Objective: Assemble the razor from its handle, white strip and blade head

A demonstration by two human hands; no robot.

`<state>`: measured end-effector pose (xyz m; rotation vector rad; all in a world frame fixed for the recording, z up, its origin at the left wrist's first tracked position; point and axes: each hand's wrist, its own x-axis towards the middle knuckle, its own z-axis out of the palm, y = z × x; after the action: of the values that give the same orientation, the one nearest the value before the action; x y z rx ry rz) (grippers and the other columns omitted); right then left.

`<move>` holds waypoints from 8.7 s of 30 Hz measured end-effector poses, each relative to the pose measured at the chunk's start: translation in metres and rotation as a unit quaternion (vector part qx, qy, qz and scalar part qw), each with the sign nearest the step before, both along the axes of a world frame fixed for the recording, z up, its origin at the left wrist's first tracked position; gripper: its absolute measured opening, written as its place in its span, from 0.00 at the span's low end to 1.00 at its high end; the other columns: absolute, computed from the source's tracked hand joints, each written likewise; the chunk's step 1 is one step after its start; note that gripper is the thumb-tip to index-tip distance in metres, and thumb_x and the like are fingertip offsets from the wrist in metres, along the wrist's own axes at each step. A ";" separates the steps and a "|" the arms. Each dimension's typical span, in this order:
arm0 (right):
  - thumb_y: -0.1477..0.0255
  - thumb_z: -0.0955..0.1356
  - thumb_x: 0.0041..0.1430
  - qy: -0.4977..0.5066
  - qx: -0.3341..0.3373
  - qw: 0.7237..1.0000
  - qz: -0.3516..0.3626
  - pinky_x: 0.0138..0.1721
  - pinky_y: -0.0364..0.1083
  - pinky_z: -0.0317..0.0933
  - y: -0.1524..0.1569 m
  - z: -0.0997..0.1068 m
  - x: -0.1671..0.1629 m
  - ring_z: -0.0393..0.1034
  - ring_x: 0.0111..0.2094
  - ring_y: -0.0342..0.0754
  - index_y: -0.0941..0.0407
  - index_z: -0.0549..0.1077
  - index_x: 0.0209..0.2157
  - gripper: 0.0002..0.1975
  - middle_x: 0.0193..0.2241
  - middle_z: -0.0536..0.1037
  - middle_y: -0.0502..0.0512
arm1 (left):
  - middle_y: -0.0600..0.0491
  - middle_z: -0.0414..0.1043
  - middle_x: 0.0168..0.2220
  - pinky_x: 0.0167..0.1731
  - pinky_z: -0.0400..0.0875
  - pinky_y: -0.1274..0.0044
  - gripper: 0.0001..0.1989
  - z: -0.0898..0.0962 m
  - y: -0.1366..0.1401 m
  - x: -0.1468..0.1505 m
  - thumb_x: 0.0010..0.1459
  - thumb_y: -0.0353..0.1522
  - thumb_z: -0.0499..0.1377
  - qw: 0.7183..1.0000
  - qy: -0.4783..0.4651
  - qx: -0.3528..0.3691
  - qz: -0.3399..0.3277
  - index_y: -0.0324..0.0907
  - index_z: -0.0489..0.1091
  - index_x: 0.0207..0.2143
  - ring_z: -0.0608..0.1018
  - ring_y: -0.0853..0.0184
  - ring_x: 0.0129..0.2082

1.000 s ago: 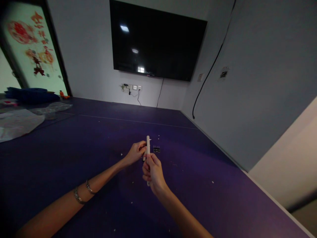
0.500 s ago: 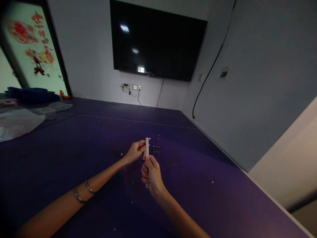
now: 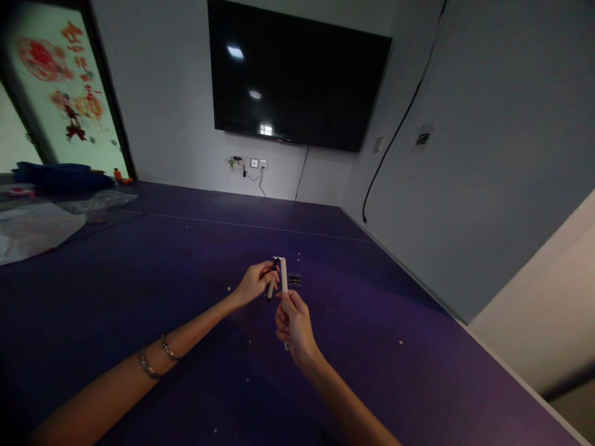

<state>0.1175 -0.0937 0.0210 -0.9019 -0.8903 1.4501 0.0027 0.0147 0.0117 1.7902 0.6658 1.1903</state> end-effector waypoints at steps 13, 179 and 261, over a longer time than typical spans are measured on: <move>0.59 0.67 0.48 0.009 0.010 1.000 -0.005 0.11 0.35 0.32 0.002 0.002 -0.001 0.39 0.12 0.32 0.54 0.62 0.31 0.15 0.13 0.54 0.38 | 0.54 0.69 0.24 0.20 0.67 0.81 0.06 0.002 0.000 0.000 0.55 0.30 0.51 1.000 0.017 0.013 0.004 0.37 0.64 0.33 0.74 0.72 0.20; 0.52 0.67 0.44 -0.558 0.187 0.808 -0.029 0.19 0.40 0.46 0.109 0.032 0.087 0.54 0.18 0.38 0.60 0.76 0.23 0.23 0.16 0.67 0.49 | 0.51 0.71 0.25 0.24 0.70 0.72 0.03 0.014 -0.005 -0.007 0.50 0.26 0.54 0.918 0.107 -0.365 -0.114 0.35 0.64 0.30 0.77 0.64 0.22; 0.55 0.58 0.56 -0.786 0.028 0.612 -0.077 0.36 0.49 0.63 0.094 -0.020 0.026 0.73 0.36 0.56 0.56 0.77 0.32 0.24 0.33 0.78 0.63 | 0.50 0.70 0.27 0.21 0.70 0.76 0.07 0.066 0.001 -0.043 0.50 0.31 0.58 0.979 0.060 -0.182 -0.066 0.36 0.65 0.32 0.77 0.65 0.24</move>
<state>0.1432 0.0007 0.0011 -2.1590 -1.9669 0.0624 -0.0406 0.0153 0.0781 1.5761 0.7664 0.8162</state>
